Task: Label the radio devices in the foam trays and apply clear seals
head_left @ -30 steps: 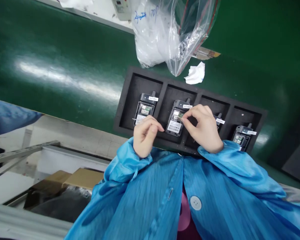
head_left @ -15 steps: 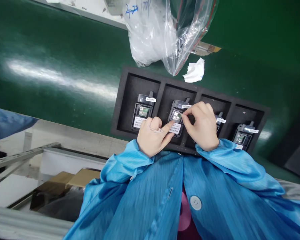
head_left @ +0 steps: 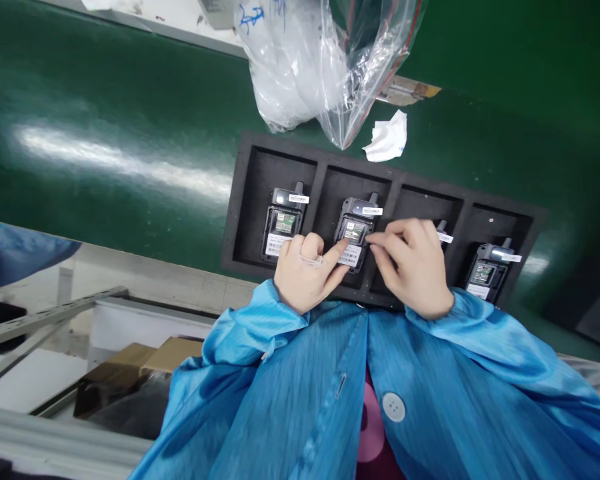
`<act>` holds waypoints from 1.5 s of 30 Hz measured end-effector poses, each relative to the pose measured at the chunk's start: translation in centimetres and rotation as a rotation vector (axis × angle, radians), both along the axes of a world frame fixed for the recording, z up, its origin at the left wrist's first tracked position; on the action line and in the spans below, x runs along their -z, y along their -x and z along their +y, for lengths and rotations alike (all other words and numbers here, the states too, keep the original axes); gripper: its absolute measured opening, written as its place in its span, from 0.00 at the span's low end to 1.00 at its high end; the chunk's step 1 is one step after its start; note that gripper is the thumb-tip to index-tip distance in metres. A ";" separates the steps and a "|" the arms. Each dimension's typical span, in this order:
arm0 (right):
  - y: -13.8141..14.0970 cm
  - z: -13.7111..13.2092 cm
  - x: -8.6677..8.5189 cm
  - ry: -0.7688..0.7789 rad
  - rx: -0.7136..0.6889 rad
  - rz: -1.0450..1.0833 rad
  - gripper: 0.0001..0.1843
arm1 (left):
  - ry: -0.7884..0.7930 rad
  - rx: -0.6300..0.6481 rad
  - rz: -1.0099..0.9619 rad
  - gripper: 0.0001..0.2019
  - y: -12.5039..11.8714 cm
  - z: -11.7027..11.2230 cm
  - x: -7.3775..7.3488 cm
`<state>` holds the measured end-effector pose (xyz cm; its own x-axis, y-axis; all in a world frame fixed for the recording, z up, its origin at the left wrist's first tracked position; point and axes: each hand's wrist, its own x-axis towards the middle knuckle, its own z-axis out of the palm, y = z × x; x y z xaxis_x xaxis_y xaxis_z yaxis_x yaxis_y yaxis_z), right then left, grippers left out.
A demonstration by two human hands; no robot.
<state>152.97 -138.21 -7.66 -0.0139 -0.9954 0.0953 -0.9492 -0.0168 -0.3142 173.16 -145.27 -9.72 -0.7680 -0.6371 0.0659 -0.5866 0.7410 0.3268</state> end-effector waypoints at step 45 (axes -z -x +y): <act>-0.3 1.8 -0.6 -0.112 -0.058 0.133 0.19 | 0.081 0.056 -0.071 0.24 1.2 -0.7 -0.3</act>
